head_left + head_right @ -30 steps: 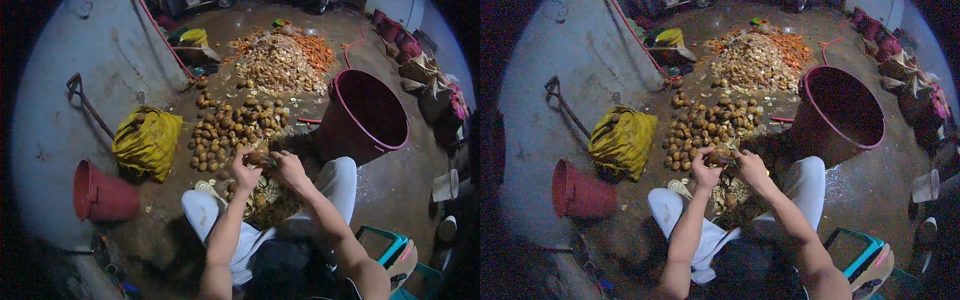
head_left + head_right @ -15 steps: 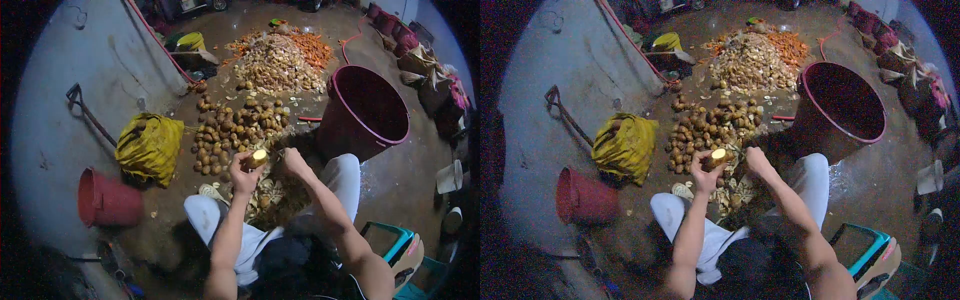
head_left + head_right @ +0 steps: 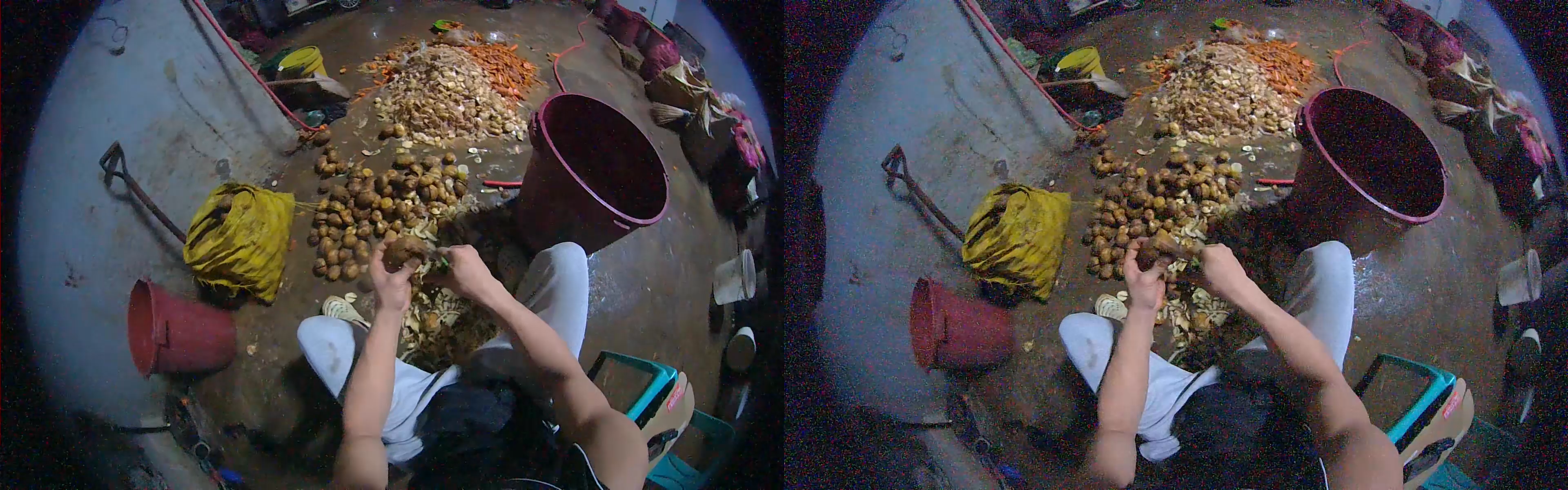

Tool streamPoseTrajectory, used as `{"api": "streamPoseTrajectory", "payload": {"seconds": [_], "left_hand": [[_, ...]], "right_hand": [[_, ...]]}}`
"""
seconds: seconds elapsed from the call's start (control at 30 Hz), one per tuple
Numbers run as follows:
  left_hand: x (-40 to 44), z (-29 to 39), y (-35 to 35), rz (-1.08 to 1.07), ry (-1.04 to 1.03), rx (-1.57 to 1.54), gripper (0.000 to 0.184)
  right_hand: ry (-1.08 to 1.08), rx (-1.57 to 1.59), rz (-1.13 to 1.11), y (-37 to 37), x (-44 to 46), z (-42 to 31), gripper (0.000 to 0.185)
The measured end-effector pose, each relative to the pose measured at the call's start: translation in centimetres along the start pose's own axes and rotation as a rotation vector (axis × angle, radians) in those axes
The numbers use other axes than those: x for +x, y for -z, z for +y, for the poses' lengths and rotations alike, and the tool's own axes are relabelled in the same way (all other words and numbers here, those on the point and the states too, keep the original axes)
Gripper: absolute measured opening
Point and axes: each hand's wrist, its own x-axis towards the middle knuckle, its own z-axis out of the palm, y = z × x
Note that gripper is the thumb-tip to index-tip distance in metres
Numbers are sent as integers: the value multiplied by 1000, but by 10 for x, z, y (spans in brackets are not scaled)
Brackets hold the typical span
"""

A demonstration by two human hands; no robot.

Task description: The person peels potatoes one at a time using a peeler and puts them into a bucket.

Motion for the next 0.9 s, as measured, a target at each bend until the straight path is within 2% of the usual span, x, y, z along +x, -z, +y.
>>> {"api": "streamPoseTrajectory", "payload": {"seconds": [0.03,0.1,0.23,0.33,0.43,0.5,0.57,0.67,0.73,0.77,0.8,0.87,0.9], "left_hand": [[0,-1,-1,-1,1,-1,49],[-1,-3,-3,47,-106,179,48],[-2,-3,-6,55,-184,307,49],[-5,-1,-7,27,-119,187,52],[-13,-1,-2,-9,-76,179,51],[-10,1,4,-22,162,-236,52],[-6,-4,16,-77,122,-195,54],[-5,15,-2,-128,106,-224,57],[-3,28,-6,-120,92,-214,59],[0,33,-7,-82,137,-196,59],[3,36,-7,-45,181,-182,58],[6,33,-3,-56,153,-177,57],[6,32,-2,-34,129,-140,58]], "right_hand": [[-2,0,0,5,-2,-9,47],[53,57,91,15,-6,-27,27],[53,49,117,26,-6,-45,33],[67,29,126,17,-1,-32,24],[-111,-68,81,5,9,0,15],[-175,-111,112,9,21,4,14],[-181,-107,90,5,19,6,13],[-166,-54,-11,7,15,9,15],[-215,-70,-38,18,10,-1,23],[-176,-67,-27,27,7,-9,35],[-172,-70,-28,30,5,-12,35],[-133,11,68,35,1,-13,47],[-129,9,64,37,1,-11,47]]}}
